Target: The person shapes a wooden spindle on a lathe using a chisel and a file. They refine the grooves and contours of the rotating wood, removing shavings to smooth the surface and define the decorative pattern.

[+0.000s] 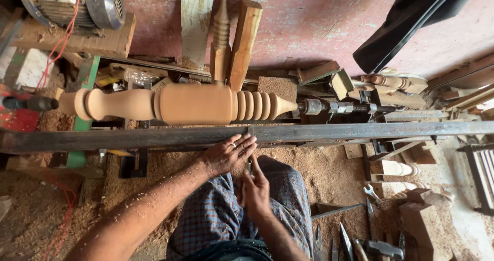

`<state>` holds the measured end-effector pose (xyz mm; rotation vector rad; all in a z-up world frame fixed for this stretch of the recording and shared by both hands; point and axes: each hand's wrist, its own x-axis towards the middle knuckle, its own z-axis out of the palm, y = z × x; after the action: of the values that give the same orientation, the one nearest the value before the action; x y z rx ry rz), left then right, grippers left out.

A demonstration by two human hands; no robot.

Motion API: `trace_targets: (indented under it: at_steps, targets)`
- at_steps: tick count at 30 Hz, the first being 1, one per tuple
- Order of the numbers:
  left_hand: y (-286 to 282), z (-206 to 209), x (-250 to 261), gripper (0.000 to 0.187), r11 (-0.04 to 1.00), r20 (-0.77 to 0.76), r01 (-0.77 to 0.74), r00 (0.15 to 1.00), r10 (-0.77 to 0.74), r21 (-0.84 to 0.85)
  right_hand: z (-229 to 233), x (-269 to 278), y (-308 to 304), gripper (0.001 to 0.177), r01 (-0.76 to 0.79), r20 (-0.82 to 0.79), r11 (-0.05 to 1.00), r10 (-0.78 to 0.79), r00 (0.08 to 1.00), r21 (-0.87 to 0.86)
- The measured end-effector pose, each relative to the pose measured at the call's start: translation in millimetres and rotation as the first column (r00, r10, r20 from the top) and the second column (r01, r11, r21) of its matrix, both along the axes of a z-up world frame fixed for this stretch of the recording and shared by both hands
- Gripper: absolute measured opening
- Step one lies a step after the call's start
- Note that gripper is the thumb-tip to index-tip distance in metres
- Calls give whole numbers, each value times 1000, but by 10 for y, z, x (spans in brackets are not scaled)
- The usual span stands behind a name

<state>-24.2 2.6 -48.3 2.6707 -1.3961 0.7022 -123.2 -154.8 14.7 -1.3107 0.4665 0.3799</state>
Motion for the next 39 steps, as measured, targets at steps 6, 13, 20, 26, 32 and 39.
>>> trace_targets:
  at_steps: [6, 13, 20, 26, 32, 39]
  targets:
    - [120, 140, 64, 41, 999, 61, -14, 998, 12, 41, -85, 44, 370, 60, 82, 156, 987, -104, 982, 141]
    - [137, 345, 109, 45, 1000, 36, -3, 999, 2, 23, -58, 97, 483, 59, 211, 95, 959, -232, 968, 187]
    - [-30, 294, 124, 44, 1000, 4, -23, 1000, 23, 5, -256, 196, -39, 61, 37, 204, 996, -53, 977, 83]
    - [-198, 125, 149, 46, 999, -15, -43, 999, 42, -18, -67, 433, -619, 57, -242, 63, 959, 253, 965, -146]
    - [-355, 165, 83, 46, 985, 22, -150, 989, 149, 83, 3, 666, -954, 54, -377, 119, 889, 417, 901, -258]
    - [-376, 296, 26, 46, 993, -88, -115, 989, 115, 11, -112, 603, -1005, 59, -404, 107, 915, 403, 909, -13]
